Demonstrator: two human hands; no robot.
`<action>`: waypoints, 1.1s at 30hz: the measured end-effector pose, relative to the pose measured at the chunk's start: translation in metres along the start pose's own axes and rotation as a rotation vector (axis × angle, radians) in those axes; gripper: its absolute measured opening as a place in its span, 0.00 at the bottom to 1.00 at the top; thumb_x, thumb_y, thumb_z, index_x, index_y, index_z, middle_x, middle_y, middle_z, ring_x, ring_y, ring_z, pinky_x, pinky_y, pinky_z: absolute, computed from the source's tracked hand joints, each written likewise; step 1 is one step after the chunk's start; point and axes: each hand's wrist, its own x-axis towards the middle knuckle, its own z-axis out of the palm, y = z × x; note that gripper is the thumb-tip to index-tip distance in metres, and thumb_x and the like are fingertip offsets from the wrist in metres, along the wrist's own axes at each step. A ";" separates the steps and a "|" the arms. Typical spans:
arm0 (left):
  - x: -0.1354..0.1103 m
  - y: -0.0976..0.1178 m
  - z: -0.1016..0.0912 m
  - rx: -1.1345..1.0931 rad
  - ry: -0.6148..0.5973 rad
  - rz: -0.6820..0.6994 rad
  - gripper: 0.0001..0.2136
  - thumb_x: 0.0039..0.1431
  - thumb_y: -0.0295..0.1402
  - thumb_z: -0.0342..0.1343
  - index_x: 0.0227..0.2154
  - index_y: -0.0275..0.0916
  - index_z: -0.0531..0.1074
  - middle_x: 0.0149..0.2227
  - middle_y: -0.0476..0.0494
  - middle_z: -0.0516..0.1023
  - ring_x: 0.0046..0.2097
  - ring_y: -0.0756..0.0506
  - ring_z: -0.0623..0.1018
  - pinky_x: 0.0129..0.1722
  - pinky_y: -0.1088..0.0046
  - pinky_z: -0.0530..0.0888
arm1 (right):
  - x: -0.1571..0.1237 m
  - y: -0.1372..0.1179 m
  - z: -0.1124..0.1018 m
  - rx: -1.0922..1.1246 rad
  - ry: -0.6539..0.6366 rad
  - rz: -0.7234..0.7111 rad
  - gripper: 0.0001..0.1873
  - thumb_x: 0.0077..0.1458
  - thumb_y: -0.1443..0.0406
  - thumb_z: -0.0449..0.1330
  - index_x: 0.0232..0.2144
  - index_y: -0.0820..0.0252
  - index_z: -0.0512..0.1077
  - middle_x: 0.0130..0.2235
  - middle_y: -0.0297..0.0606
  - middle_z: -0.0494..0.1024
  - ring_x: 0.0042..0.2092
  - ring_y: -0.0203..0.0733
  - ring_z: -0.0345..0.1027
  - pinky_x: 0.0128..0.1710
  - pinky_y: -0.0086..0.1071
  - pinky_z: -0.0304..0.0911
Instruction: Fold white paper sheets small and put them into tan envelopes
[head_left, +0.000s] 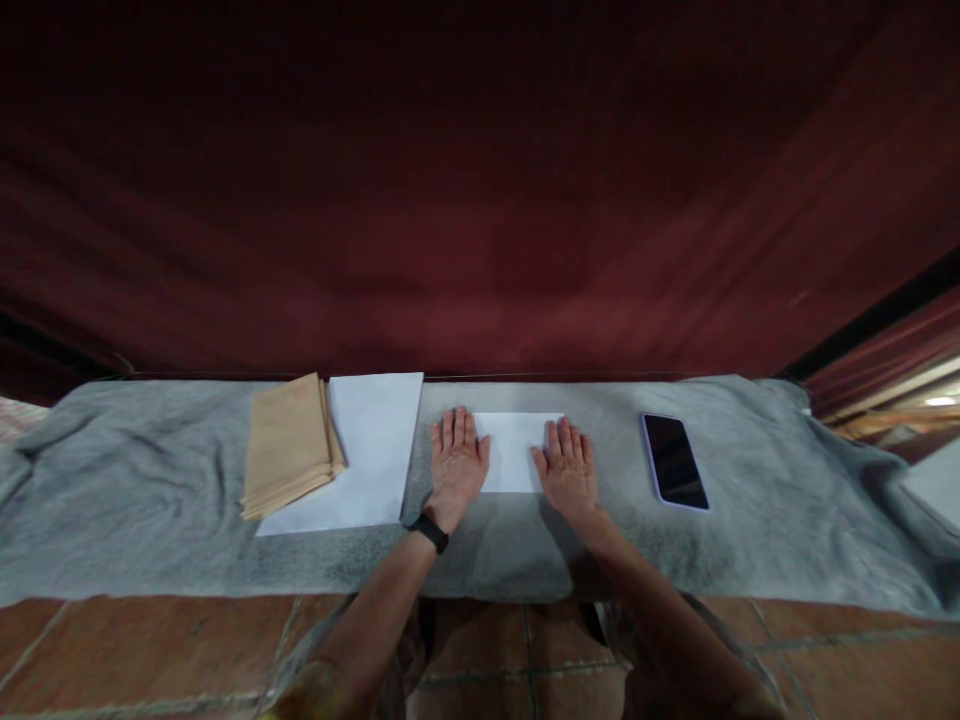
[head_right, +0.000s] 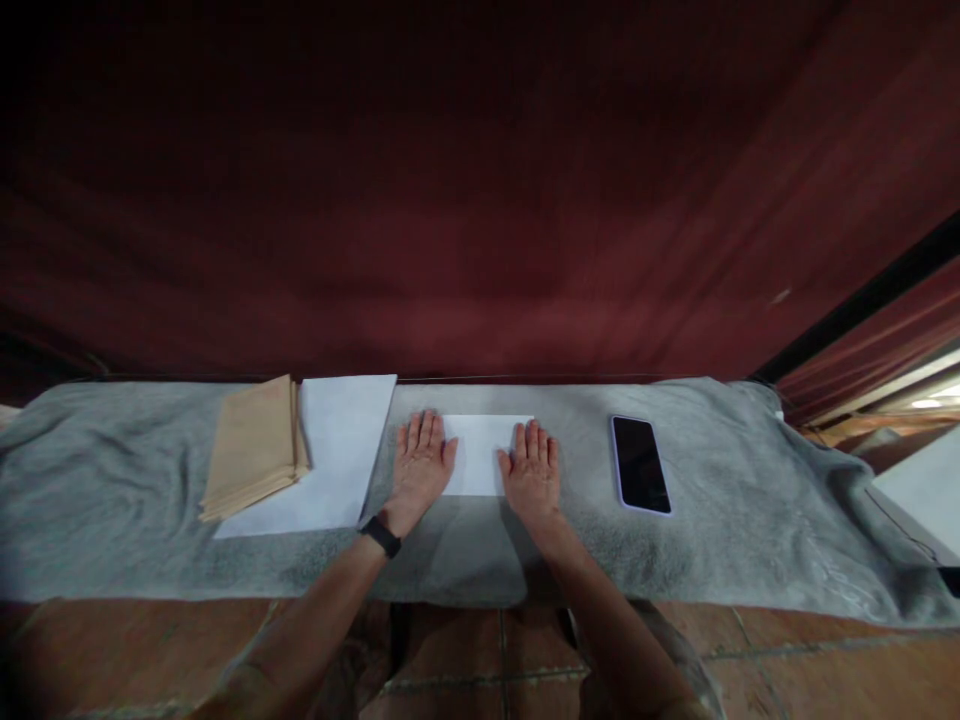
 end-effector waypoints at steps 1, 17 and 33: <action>-0.001 0.007 -0.001 -0.020 0.017 0.032 0.28 0.73 0.40 0.38 0.69 0.29 0.59 0.72 0.34 0.57 0.74 0.35 0.52 0.73 0.48 0.49 | 0.000 -0.001 0.000 -0.003 0.001 0.005 0.32 0.72 0.55 0.46 0.68 0.73 0.60 0.69 0.62 0.61 0.68 0.60 0.59 0.67 0.54 0.50; -0.014 0.035 0.006 -0.155 -0.121 0.339 0.27 0.74 0.42 0.39 0.71 0.41 0.56 0.72 0.45 0.58 0.75 0.39 0.51 0.73 0.48 0.51 | 0.021 -0.001 -0.022 0.074 -0.166 -0.041 0.27 0.73 0.60 0.44 0.66 0.64 0.66 0.69 0.51 0.64 0.70 0.56 0.55 0.69 0.55 0.48; -0.046 0.032 -0.007 -0.214 -0.140 0.517 0.30 0.73 0.47 0.42 0.68 0.28 0.59 0.70 0.28 0.62 0.73 0.39 0.58 0.72 0.53 0.57 | 0.032 -0.020 -0.017 0.143 -0.282 -0.174 0.26 0.74 0.57 0.42 0.68 0.50 0.63 0.72 0.38 0.58 0.72 0.52 0.52 0.70 0.56 0.44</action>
